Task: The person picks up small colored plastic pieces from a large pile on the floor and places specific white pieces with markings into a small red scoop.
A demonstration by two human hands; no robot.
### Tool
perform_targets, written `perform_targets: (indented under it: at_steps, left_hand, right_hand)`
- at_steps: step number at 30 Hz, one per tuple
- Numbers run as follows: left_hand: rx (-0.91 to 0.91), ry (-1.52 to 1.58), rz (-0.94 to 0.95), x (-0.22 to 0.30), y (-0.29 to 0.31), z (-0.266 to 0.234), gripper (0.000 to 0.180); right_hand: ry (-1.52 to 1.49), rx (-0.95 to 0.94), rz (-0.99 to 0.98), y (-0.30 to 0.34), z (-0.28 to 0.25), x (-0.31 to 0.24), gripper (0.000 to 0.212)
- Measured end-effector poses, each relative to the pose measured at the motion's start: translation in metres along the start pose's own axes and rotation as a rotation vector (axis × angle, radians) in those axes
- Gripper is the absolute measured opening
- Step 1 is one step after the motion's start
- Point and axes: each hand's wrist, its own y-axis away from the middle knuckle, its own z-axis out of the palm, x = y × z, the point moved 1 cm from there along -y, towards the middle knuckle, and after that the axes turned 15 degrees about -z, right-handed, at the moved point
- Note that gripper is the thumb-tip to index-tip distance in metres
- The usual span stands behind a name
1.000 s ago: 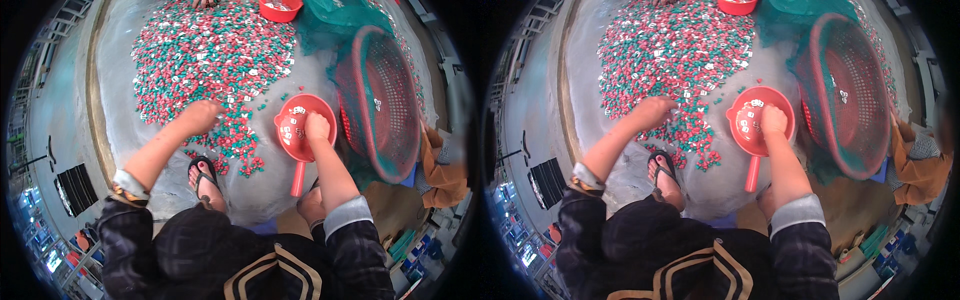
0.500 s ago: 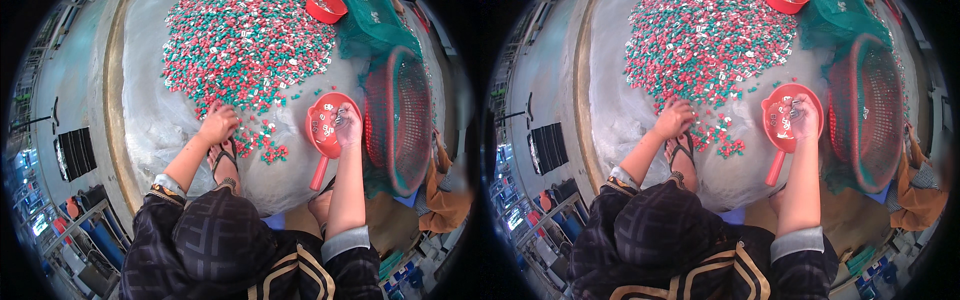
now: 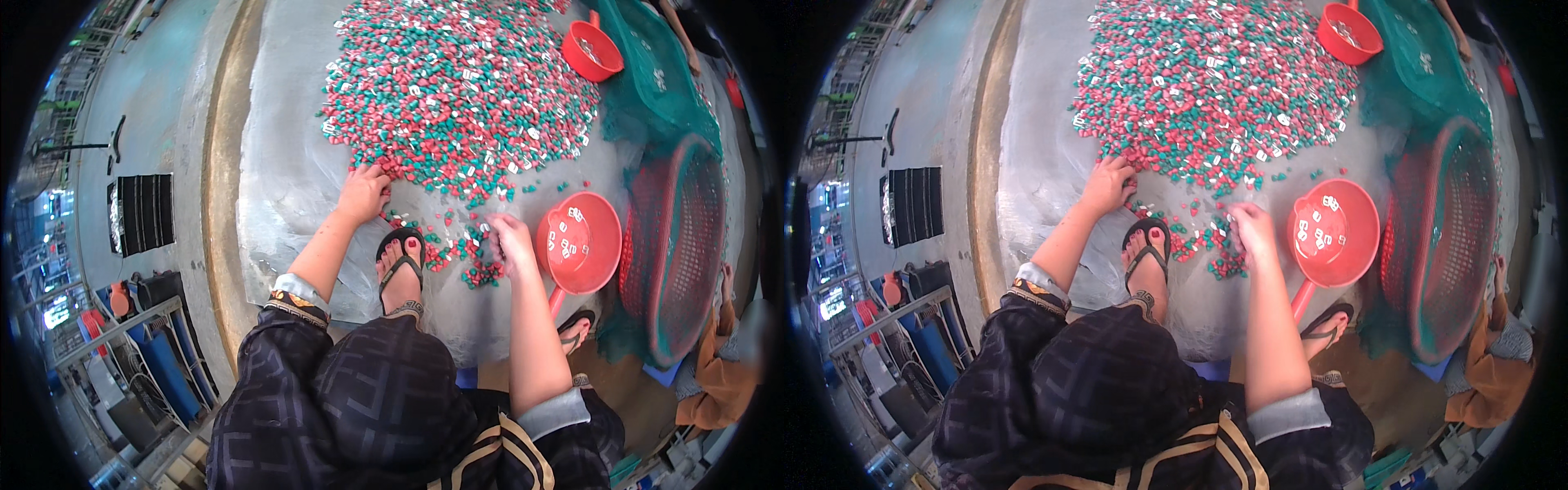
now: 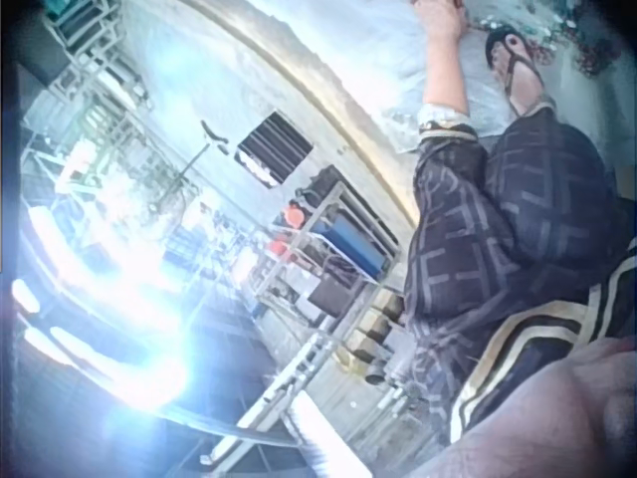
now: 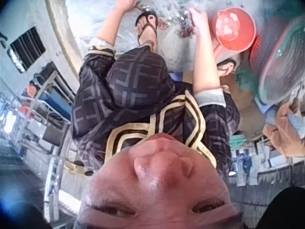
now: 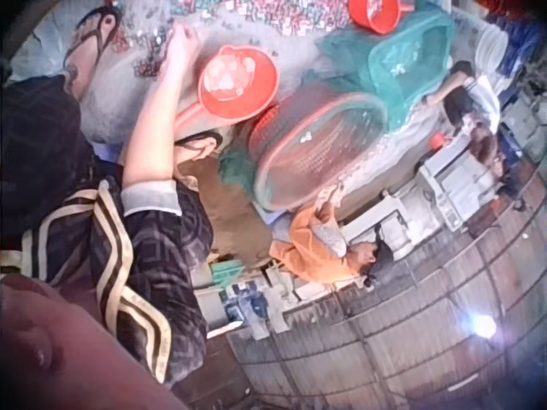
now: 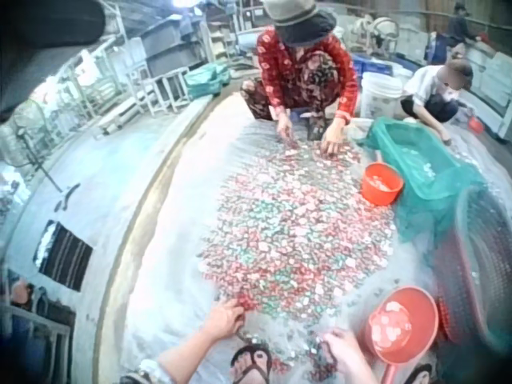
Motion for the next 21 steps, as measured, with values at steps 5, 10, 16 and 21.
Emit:
perform_targets:
  at_steps: [5, 10, 16, 21]
  left_hand:
    - [-0.107, 0.369, -0.388, -0.035, -0.061, -0.036, 0.021]
    - [0.312, 0.365, -0.858, -0.045, -0.105, -0.016, 0.063]
    - [0.049, 0.533, -0.361, 0.042, -0.073, 0.028, 0.068]
    - [-0.32, 0.442, 0.06, 0.111, 0.003, 0.014, 0.057]
  right_hand:
    - [0.061, 0.28, -0.023, -0.002, -0.029, 0.018, 0.02]
    - [0.065, 0.262, -0.046, -0.002, -0.035, 0.016, 0.021]
    - [0.042, 0.276, -0.061, 0.002, -0.037, 0.024, 0.023]
    - [0.01, 0.293, -0.08, -0.004, -0.035, 0.026, 0.02]
